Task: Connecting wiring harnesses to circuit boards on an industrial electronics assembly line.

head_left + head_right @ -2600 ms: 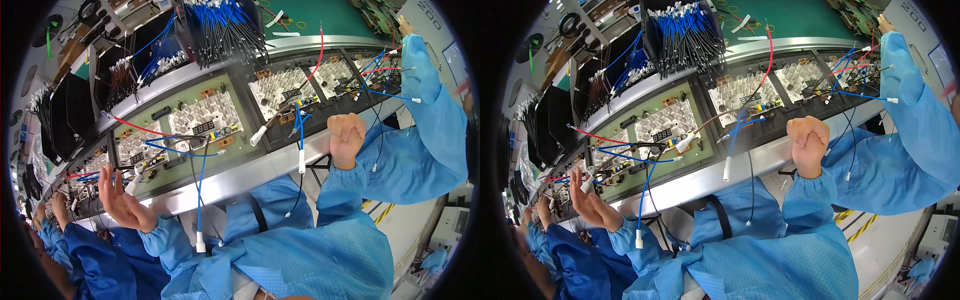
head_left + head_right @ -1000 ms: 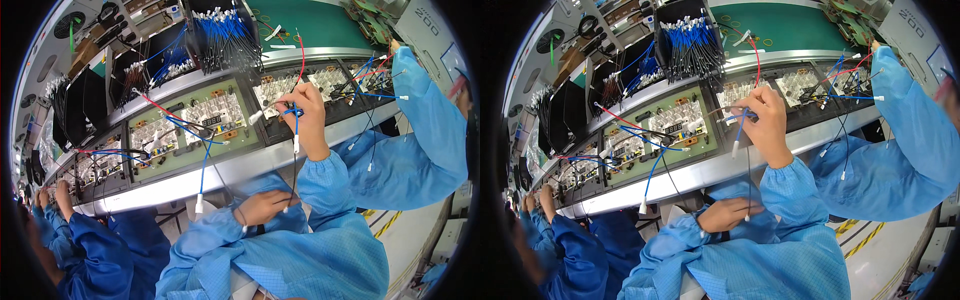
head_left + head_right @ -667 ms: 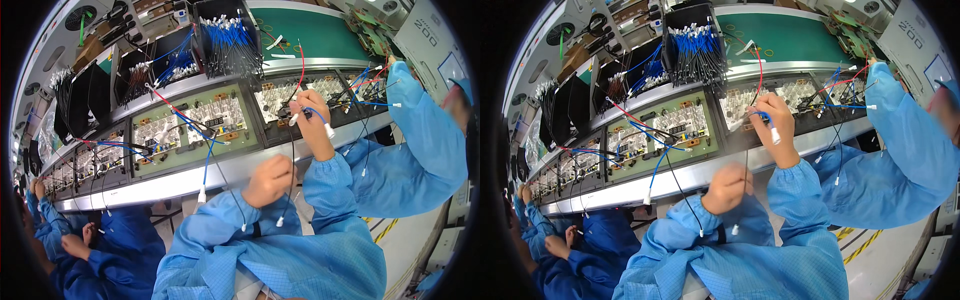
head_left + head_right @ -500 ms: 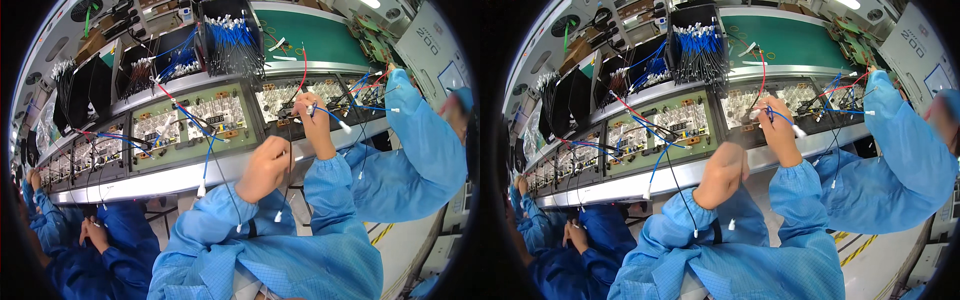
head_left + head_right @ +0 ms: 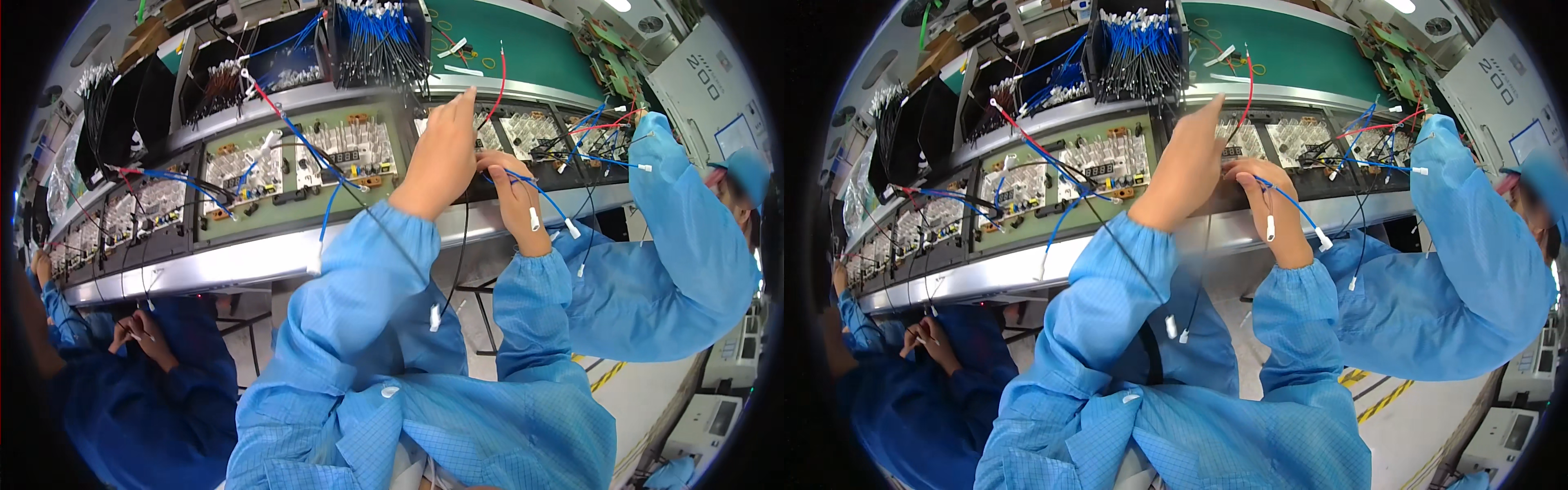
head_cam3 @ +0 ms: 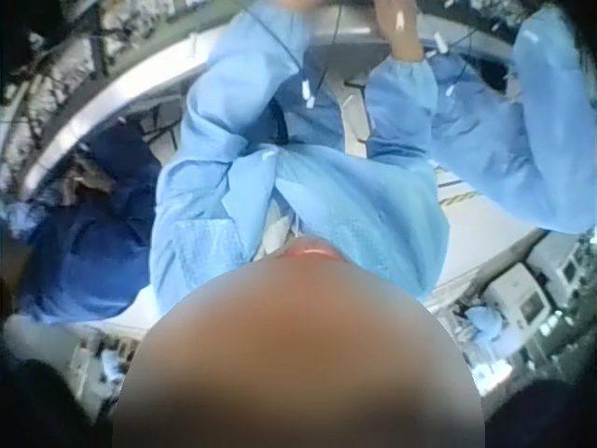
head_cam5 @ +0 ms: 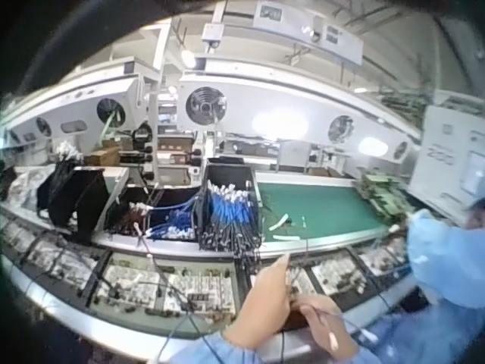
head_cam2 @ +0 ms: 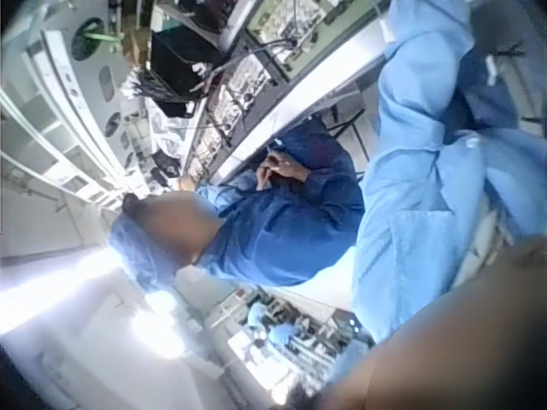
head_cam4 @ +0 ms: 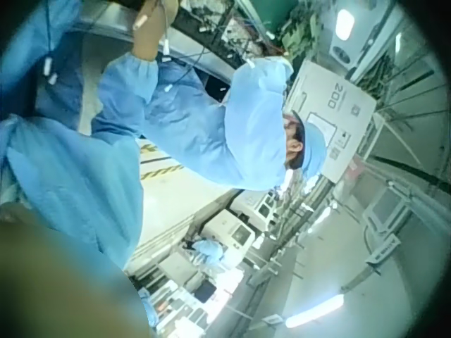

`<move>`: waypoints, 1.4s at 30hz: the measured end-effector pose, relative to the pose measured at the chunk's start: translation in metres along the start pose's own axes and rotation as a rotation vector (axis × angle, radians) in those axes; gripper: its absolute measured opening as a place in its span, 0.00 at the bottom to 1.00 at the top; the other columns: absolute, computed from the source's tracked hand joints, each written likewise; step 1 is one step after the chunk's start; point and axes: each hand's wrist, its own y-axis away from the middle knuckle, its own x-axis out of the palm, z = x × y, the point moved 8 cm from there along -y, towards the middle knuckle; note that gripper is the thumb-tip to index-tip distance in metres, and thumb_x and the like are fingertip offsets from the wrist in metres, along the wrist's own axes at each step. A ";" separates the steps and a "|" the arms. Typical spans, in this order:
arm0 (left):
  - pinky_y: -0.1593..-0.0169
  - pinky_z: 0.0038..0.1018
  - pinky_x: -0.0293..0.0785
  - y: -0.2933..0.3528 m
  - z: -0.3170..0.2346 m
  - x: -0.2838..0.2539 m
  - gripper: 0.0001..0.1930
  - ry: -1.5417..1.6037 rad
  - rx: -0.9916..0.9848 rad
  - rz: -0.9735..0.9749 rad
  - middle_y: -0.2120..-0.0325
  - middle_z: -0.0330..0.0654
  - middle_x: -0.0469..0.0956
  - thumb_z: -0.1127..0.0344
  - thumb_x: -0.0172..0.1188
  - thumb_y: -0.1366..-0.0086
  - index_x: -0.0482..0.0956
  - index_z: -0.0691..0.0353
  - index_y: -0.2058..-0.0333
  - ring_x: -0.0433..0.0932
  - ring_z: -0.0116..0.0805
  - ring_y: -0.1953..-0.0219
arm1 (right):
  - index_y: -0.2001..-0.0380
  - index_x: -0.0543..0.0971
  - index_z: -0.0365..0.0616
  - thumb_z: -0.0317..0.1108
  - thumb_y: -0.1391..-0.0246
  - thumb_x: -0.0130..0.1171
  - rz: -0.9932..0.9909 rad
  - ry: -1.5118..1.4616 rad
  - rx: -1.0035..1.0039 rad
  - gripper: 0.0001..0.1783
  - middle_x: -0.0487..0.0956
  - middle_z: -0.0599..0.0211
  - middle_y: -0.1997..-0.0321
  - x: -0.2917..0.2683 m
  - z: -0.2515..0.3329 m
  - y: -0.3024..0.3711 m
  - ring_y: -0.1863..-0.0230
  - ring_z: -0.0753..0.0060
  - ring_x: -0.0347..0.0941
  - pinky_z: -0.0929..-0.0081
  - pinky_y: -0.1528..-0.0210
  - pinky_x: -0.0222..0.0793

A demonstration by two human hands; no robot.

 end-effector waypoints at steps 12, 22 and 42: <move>0.64 0.28 0.76 -0.022 0.029 0.024 0.07 0.405 -0.288 0.198 0.71 0.47 0.81 0.77 0.51 0.37 0.77 0.68 0.63 0.81 0.37 0.68 | 0.62 0.81 0.43 0.49 0.32 0.37 0.120 0.285 -0.014 0.26 0.81 0.65 0.52 0.004 -0.005 0.007 0.39 0.59 0.70 0.46 0.28 0.18; 0.64 0.41 0.74 -0.003 0.032 -0.028 0.08 0.038 -0.192 0.133 0.72 0.50 0.80 0.80 0.50 0.45 0.73 0.62 0.68 0.80 0.51 0.64 | 0.59 0.81 0.44 0.49 0.32 0.38 0.170 0.239 0.000 0.24 0.80 0.67 0.47 0.005 -0.002 0.011 0.36 0.56 0.67 0.44 0.28 0.20; 0.63 0.43 0.73 0.030 -0.001 -0.029 0.08 0.037 -0.018 0.305 0.69 0.53 0.79 0.80 0.51 0.44 0.73 0.64 0.65 0.78 0.55 0.64 | 0.44 0.75 0.49 0.44 0.34 0.46 0.176 0.340 -0.035 0.21 0.79 0.60 0.47 0.005 0.001 0.017 0.36 0.56 0.67 0.43 0.27 0.27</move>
